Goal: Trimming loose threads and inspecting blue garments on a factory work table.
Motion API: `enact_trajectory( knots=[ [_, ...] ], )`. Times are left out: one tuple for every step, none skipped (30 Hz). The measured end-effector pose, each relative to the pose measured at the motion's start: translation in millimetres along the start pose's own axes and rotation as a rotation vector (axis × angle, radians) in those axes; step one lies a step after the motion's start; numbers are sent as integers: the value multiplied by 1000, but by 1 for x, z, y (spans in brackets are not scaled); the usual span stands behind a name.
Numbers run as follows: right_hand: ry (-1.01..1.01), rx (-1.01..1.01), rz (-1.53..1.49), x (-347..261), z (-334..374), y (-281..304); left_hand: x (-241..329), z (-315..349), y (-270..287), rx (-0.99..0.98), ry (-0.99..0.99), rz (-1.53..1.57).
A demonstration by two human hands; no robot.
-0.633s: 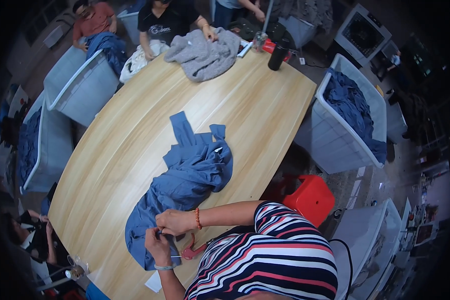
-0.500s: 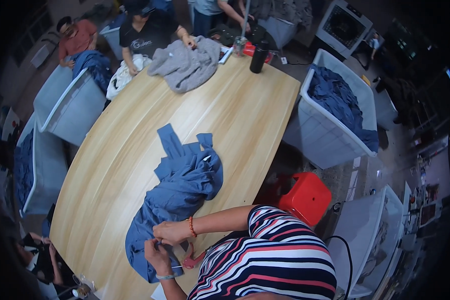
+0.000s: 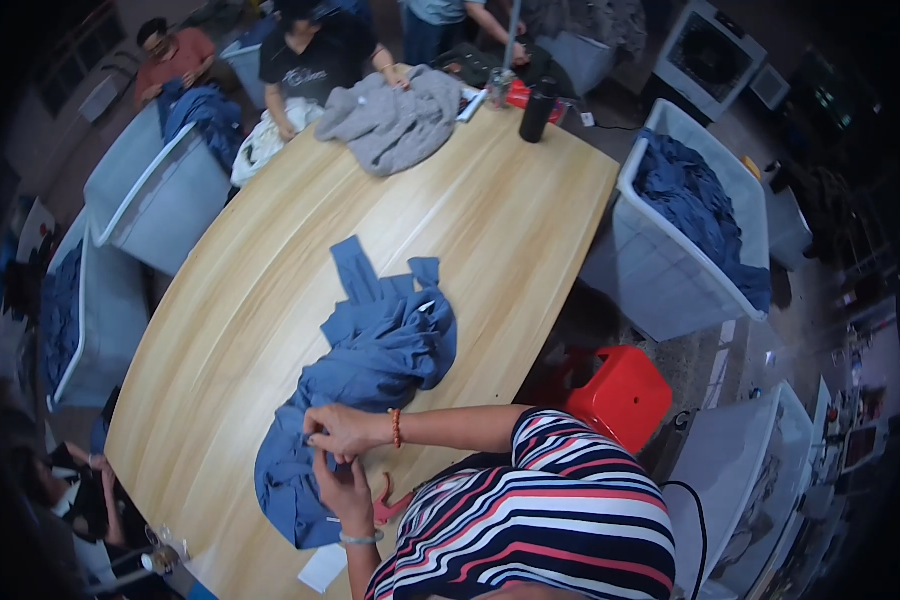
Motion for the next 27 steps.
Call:
enact_trajectory(
  knots=[
    [-6,-1,15,-6,0,0,11,0,-1,-103,177,141],
    [0,-16,4,-8,-2,-4,-11,-4,-8,-108,151,204],
    [2,-30,10,-15,-2,-7,-31,-7,-15,-114,119,270],
    [-3,-13,-16,-14,-2,-6,-26,-6,-11,-98,138,266],
    [-8,4,-41,-12,-4,-6,-18,-9,-9,-88,136,238],
    [77,19,10,-11,-8,-6,-10,-10,-5,-77,134,211],
    [49,51,-59,-7,-10,-5,-9,-8,0,-40,147,182],
    [18,88,-90,-4,-12,-4,-25,-7,1,-86,192,247],
    [-11,128,-119,-5,-14,-2,-31,-7,3,-134,233,313],
    [-19,112,-121,-4,-16,-1,-34,-3,7,-121,245,314],
    [16,121,-70,-3,-17,1,-34,0,11,-187,228,448],
    [52,135,-17,-3,-18,3,-26,1,14,-256,206,584],
    [46,123,-18,-6,-17,3,-20,1,20,-246,215,587],
    [77,73,94,-13,-15,1,-10,1,24,-268,188,638],
    [112,29,207,-18,-13,0,1,-1,27,-295,157,688],
    [110,22,207,-17,-11,-1,7,-2,30,-290,150,687],
    [215,-11,326,-21,-9,-4,13,-3,33,-285,152,689],
    [321,-44,444,-24,-7,-7,16,-4,36,-268,203,717],
    [321,-49,443,-25,-6,-8,16,-4,38,-251,253,745],
    [306,-100,448,-26,-4,-10,12,-6,39,-223,247,730],
    [291,-150,454,-26,-3,-12,10,-6,39,-222,248,731],
    [307,-174,452,-25,-2,-13,10,-7,40,-192,249,744],
    [307,-173,452,-24,-2,-13,8,-8,41,-162,250,756],
    [302,-193,450,-24,-3,-13,6,-8,40,-162,251,756],
    [297,-213,447,-23,-3,-13,3,-7,40,-150,253,742],
    [297,-213,446,-20,-3,-13,1,-7,40,-138,254,728],
    [334,-205,440,-18,-2,-13,2,-8,40,-140,255,728]
  ],
)
Point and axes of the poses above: each hand's wrist, its own z-axis away from the middle knuckle, its own y-axis out of the back of the hand, x = y × z, the point moved 4 cm from there along -z, towards the middle knuckle, and after that the axes turned 11 degrees about y, right-handed, at the moved point
